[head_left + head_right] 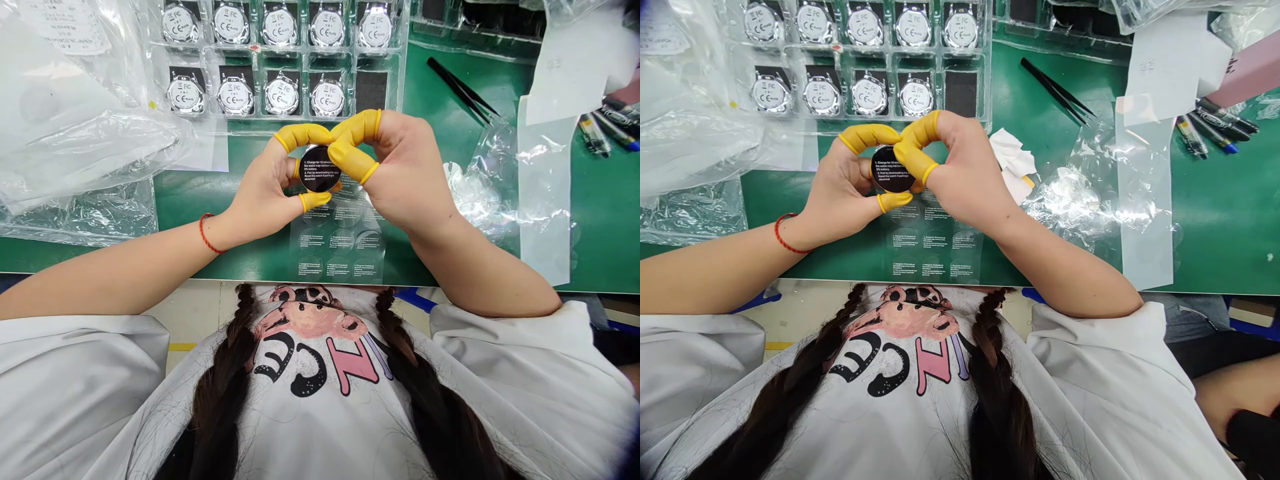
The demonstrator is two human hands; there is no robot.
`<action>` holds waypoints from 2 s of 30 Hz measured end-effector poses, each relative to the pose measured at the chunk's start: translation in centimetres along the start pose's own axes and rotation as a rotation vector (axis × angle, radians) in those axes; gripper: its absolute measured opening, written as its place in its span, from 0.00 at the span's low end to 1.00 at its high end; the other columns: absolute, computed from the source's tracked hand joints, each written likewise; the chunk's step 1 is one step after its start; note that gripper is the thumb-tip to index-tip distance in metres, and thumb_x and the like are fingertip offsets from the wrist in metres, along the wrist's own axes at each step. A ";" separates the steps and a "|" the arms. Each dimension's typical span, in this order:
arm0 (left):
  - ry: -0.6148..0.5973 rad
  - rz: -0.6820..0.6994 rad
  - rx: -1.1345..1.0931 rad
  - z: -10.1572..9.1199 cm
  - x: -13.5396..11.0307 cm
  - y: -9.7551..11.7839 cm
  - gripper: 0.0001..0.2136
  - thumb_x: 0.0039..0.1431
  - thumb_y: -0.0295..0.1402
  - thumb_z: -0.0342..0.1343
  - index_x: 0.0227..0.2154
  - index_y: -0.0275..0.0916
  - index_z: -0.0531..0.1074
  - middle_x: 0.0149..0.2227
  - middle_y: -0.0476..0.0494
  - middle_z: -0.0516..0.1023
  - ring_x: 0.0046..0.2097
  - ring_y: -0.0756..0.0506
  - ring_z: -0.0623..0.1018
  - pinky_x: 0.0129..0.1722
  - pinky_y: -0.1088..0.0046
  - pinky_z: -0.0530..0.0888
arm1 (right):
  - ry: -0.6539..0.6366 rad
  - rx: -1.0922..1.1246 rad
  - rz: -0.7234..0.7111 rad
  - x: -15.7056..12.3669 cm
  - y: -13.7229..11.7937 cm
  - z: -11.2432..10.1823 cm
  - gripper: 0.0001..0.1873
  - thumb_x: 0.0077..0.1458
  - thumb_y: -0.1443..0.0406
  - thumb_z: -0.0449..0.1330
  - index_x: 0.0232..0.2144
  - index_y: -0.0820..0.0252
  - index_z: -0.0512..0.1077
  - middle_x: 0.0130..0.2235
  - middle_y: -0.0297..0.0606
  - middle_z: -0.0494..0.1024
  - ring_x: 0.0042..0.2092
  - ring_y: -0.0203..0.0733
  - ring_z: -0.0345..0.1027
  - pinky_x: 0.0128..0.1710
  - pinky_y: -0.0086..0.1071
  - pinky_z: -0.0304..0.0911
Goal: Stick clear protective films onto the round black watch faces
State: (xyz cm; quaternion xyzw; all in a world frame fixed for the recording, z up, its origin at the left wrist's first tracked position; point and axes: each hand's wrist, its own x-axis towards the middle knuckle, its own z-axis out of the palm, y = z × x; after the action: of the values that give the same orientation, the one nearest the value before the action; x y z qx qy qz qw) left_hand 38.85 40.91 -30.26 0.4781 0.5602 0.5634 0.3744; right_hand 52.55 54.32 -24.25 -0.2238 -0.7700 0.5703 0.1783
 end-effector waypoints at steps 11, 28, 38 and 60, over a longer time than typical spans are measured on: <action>0.005 -0.007 0.001 0.1 0.0 0.2 0.35 0.51 0.43 0.71 0.59 0.39 0.65 0.51 0.39 0.81 0.52 0.35 0.84 0.52 0.51 0.82 | 0.031 -0.013 -0.064 0.2 0.5 0.1 0.09 0.50 0.58 0.71 0.27 0.48 0.74 0.36 0.33 0.81 0.42 0.49 0.75 0.49 0.46 0.72; 0.018 -0.029 0.019 0.1 -0.1 0.4 0.32 0.53 0.42 0.70 0.58 0.40 0.65 0.50 0.40 0.80 0.55 0.34 0.82 0.54 0.51 0.81 | 0.041 -0.152 -0.069 0.0 0.4 0.2 0.09 0.54 0.59 0.68 0.26 0.47 0.71 0.39 0.31 0.83 0.44 0.47 0.74 0.49 0.44 0.72; 0.005 -0.006 -0.008 0.0 0.0 -0.1 0.33 0.51 0.40 0.72 0.58 0.42 0.65 0.53 0.40 0.79 0.53 0.35 0.83 0.55 0.51 0.81 | 0.096 -0.108 -0.137 -0.3 0.6 0.4 0.07 0.53 0.68 0.65 0.25 0.51 0.72 0.37 0.32 0.83 0.43 0.43 0.76 0.50 0.41 0.72; 0.000 0.001 -0.065 0.1 0.1 0.4 0.34 0.51 0.48 0.73 0.56 0.44 0.65 0.60 0.40 0.75 0.49 0.40 0.84 0.52 0.56 0.83 | 0.099 -0.161 -0.192 -0.7 0.3 0.5 0.09 0.57 0.68 0.61 0.26 0.47 0.71 0.38 0.31 0.82 0.45 0.46 0.76 0.53 0.46 0.70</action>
State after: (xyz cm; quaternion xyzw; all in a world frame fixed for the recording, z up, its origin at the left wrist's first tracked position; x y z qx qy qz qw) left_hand 38.98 41.00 -29.87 0.4658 0.5413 0.5816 0.3896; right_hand 52.90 53.63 -24.69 -0.1906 -0.8214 0.4751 0.2516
